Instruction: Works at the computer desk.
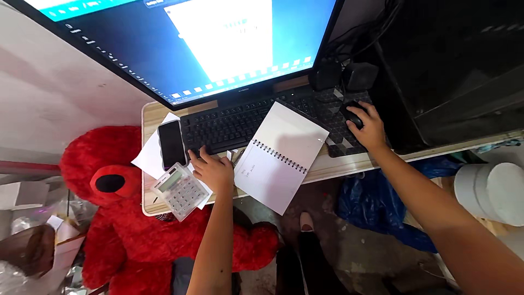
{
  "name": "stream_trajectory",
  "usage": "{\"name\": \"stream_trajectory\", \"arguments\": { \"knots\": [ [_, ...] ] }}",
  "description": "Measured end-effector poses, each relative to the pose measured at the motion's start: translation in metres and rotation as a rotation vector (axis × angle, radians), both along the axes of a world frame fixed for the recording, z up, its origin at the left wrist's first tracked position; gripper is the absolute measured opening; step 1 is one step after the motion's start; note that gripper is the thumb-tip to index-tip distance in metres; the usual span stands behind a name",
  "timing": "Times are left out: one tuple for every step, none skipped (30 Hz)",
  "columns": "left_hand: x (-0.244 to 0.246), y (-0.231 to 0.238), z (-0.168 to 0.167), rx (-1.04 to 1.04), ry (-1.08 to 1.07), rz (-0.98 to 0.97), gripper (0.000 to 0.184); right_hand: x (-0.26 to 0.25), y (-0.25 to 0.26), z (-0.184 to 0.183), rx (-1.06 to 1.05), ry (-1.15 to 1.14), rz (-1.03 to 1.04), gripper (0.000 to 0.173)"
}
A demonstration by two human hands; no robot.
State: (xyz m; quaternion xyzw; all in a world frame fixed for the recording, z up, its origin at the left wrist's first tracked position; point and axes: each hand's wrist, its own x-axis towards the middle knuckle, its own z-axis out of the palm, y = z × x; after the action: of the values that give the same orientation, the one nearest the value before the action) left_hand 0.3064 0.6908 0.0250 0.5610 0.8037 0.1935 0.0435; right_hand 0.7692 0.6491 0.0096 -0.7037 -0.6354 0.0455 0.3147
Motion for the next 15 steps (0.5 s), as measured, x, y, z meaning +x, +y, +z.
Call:
{"name": "stream_trajectory", "arguments": {
  "knots": [
    [-0.0001,0.0001,-0.0007,0.001,-0.001,0.000,0.065,0.0001,-0.0001,0.0001,0.000,-0.001,0.000,0.040],
    [-0.0003,0.0003,-0.0013,0.006,0.000,-0.001,0.065,0.0001,-0.0001,0.0004,-0.002,-0.004,0.000,0.040],
    [-0.0006,0.0004,-0.0016,0.009,0.002,-0.003,0.064,0.0000,0.0000,0.0009,-0.006,-0.008,-0.001,0.041],
    [-0.0007,0.0004,-0.0018,0.011,0.002,-0.004,0.064,-0.0001,0.0000,0.0013,-0.016,-0.009,-0.004,0.041],
    [-0.0007,0.0004,-0.0019,0.013,0.002,-0.005,0.064,-0.0003,0.0001,0.0015,-0.021,-0.011,-0.008,0.042],
    [-0.0005,0.0005,-0.0022,0.013,0.006,-0.005,0.063,-0.0003,0.0001,0.0017,-0.024,-0.014,-0.011,0.042],
    [-0.0007,0.0007,-0.0026,0.010,0.010,-0.005,0.064,-0.0003,0.0000,0.0017,-0.023,-0.013,-0.011,0.043],
    [-0.0010,0.0008,-0.0031,0.012,0.014,-0.006,0.064,0.0000,0.0001,0.0009,-0.014,-0.013,-0.011,0.044],
    [-0.0011,0.0010,-0.0032,0.013,0.014,-0.005,0.064,0.0003,0.0001,0.0000,-0.005,-0.010,-0.010,0.044],
    [-0.0011,0.0011,-0.0032,0.012,0.015,-0.005,0.064,0.0004,0.0000,-0.0007,-0.001,-0.008,-0.008,0.044],
    [-0.0010,0.0013,-0.0030,0.009,0.015,-0.004,0.064,0.0005,-0.0001,-0.0012,0.001,-0.007,-0.005,0.044],
    [-0.0007,0.0016,-0.0027,0.005,0.016,-0.002,0.064,0.0003,0.0000,-0.0012,0.001,-0.006,-0.002,0.044],
    [-0.0005,0.0018,-0.0027,0.004,0.020,-0.001,0.064,-0.0001,0.0001,-0.0005,0.001,-0.003,0.006,0.044],
    [-0.0005,0.0017,-0.0027,0.005,0.024,-0.001,0.065,-0.0003,0.0003,0.0000,0.006,-0.003,0.014,0.044],
    [-0.0006,0.0017,-0.0030,0.006,0.027,-0.001,0.065,-0.0004,0.0003,0.0006,0.003,-0.001,0.017,0.044]
  ]
}}
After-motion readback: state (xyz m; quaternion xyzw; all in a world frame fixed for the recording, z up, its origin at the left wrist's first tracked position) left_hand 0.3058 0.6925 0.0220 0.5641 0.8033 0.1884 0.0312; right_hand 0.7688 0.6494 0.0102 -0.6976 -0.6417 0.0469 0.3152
